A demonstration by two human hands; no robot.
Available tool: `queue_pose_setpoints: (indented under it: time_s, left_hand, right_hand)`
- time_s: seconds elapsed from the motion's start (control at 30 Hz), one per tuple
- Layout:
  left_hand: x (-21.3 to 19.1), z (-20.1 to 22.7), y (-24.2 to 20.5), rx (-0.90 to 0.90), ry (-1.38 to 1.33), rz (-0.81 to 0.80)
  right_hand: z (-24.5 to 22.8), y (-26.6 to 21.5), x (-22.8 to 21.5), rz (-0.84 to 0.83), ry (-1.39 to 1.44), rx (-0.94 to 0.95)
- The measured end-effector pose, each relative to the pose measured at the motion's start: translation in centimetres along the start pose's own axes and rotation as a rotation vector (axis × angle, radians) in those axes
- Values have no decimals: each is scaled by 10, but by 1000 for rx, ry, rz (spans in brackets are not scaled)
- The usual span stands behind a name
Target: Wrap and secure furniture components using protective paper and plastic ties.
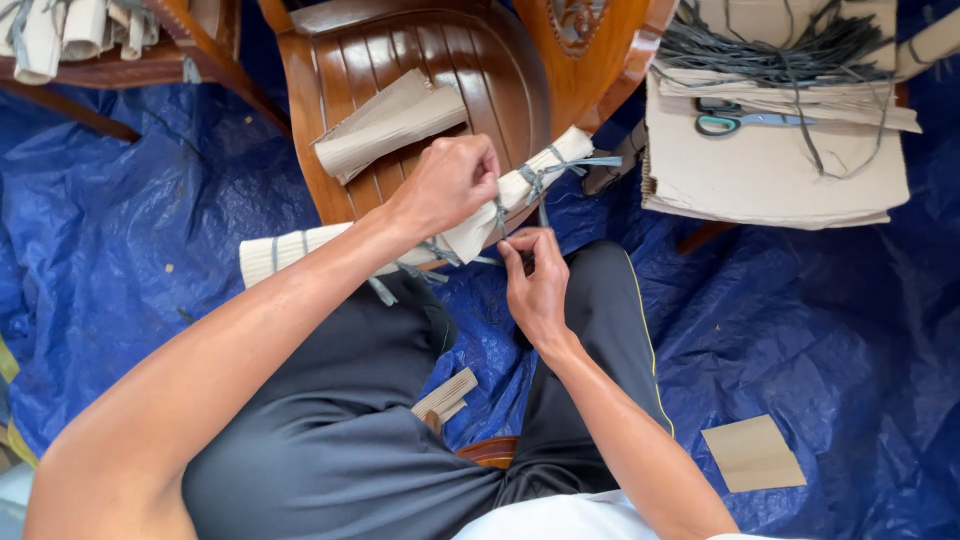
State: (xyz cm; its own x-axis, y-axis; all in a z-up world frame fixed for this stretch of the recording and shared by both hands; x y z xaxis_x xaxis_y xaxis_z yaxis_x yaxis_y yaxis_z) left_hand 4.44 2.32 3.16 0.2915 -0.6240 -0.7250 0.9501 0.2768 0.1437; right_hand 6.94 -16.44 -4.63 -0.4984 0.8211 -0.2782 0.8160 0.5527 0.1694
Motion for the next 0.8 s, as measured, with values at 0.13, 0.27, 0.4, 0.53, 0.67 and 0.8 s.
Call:
queue_pose_setpoints:
  time_s: [0.13, 0.27, 0.4, 0.53, 0.67, 0.8]
  left_hand:
    - [-1, -8, -5, -26, -118, -40]
    - [-11, 2, -7, -41, -137, -21]
    - [-14, 8, -4, -218, -177, -24]
    - [-9, 3, 0, -347, -204, -33]
    - [-6, 0, 9, -414, -202, -49]
    - [-5, -2, 17, -500, -191, -70]
  right_hand:
    - [32, -6, -29, -101, -6, -29]
    - [98, 33, -92, 60, -188, -2]
    - [172, 103, -154, 206, -315, 45]
    - [201, 172, -193, 194, -527, -98]
    - [224, 228, -209, 178, -603, -102]
    - [236, 273, -203, 151, -739, -173]
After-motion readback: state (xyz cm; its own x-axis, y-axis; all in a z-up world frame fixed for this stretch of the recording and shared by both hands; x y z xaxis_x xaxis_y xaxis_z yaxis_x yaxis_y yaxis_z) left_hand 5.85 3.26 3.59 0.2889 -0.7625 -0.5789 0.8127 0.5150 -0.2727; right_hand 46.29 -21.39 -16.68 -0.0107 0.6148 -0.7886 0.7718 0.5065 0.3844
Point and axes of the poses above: each hand's wrist, its own y-axis towards the middle knuckle, its own x-axis out of the palm, z = x × y, the point moved 4 cm from there along y, towards the middle knuckle, and after that the axes turned 4 degrees about x, right-handed, at the moved point
